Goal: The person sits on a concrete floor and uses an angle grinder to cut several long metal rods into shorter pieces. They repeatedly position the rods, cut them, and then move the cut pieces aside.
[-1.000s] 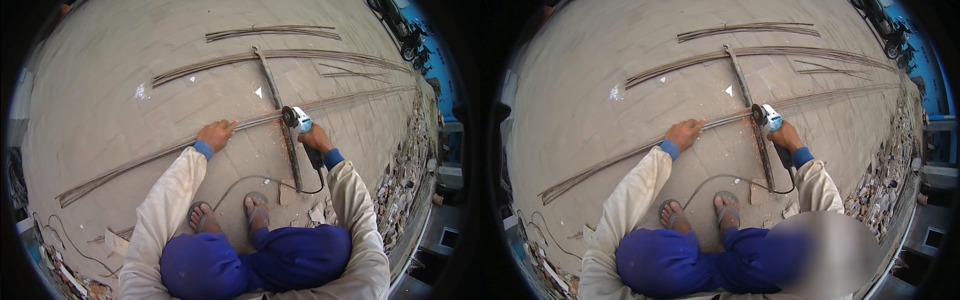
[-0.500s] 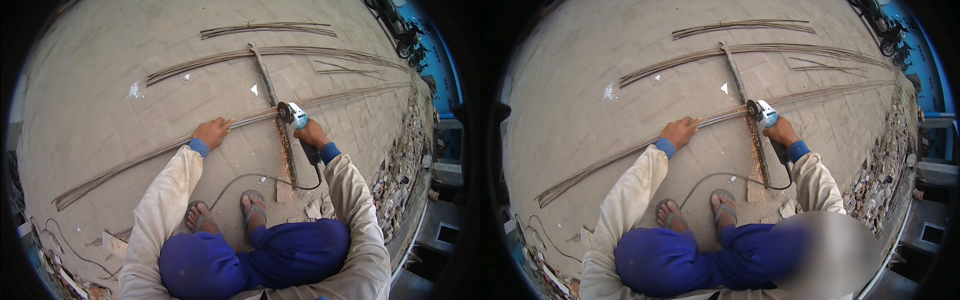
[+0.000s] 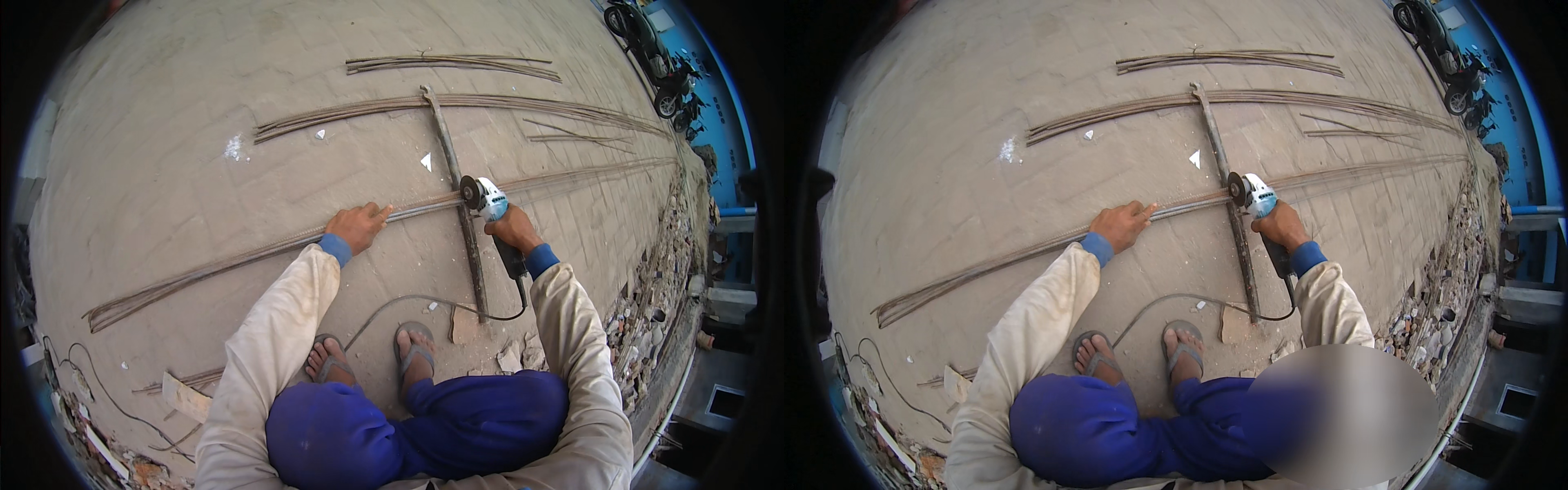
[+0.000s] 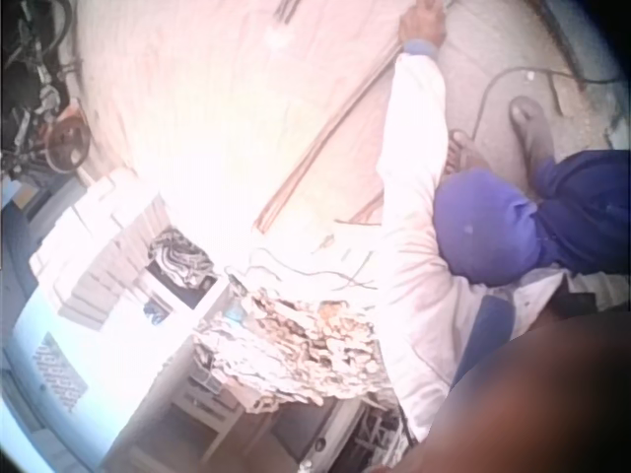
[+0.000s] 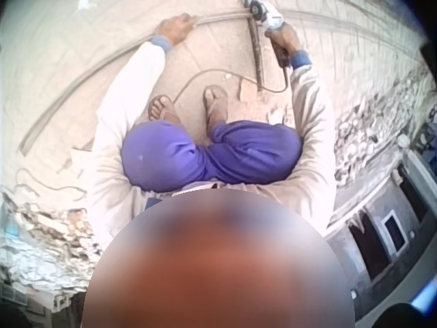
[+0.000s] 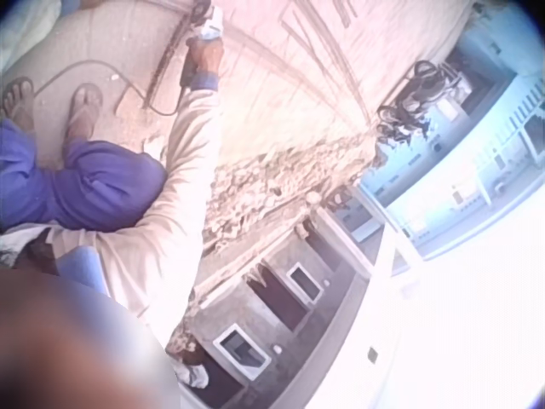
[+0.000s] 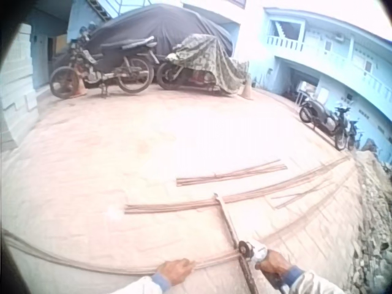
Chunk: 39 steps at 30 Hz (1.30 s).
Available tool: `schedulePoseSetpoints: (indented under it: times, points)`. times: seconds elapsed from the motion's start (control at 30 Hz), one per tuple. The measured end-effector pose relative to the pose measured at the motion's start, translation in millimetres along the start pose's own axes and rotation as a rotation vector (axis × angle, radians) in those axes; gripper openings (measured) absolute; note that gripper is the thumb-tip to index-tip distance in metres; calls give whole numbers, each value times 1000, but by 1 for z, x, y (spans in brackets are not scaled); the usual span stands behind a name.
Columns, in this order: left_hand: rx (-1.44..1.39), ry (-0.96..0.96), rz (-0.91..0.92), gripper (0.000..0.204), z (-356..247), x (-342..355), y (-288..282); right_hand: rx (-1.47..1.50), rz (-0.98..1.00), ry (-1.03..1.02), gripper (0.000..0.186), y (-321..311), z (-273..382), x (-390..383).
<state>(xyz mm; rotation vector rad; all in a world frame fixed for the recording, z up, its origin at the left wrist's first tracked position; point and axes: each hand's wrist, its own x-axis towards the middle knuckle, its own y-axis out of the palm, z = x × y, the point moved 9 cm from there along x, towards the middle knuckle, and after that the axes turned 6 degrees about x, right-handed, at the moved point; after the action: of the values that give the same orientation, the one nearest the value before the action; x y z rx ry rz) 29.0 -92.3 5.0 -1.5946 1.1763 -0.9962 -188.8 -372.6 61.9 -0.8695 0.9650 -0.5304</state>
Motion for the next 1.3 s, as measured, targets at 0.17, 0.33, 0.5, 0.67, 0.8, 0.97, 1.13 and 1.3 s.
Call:
schedulePoseSetpoints:
  times: [0.17, 0.33, 0.5, 0.67, 0.8, 0.97, 1.13, 1.3]
  points:
    - [31, 7, 41, 43, 0, 0, 5, -27, 32, -70, 60, 5, 1, 13]
    - [34, 7, -4, 44, 0, -2, 2, 3, 58, -58, 60, 8, -2, 1]
    - [61, -6, 43, 45, 0, -1, 8, -17, 37, -9, 59, 3, -1, -17]
    - [93, -18, 100, 45, 1, 0, 14, -9, 24, -3, 60, 5, -3, -20]
    - [74, -9, 65, 45, 1, -1, 8, -25, 26, 18, 59, 7, -8, -18]
    - [70, -15, 107, 46, 1, 0, 11, -2, 60, 19, 57, 8, -6, -20]
    - [63, -17, 73, 47, 1, 0, 11, -31, 58, -38, 57, 12, -2, -29]
    - [50, -15, 60, 48, 2, -2, 8, -21, -11, -19, 59, 4, 1, -20]
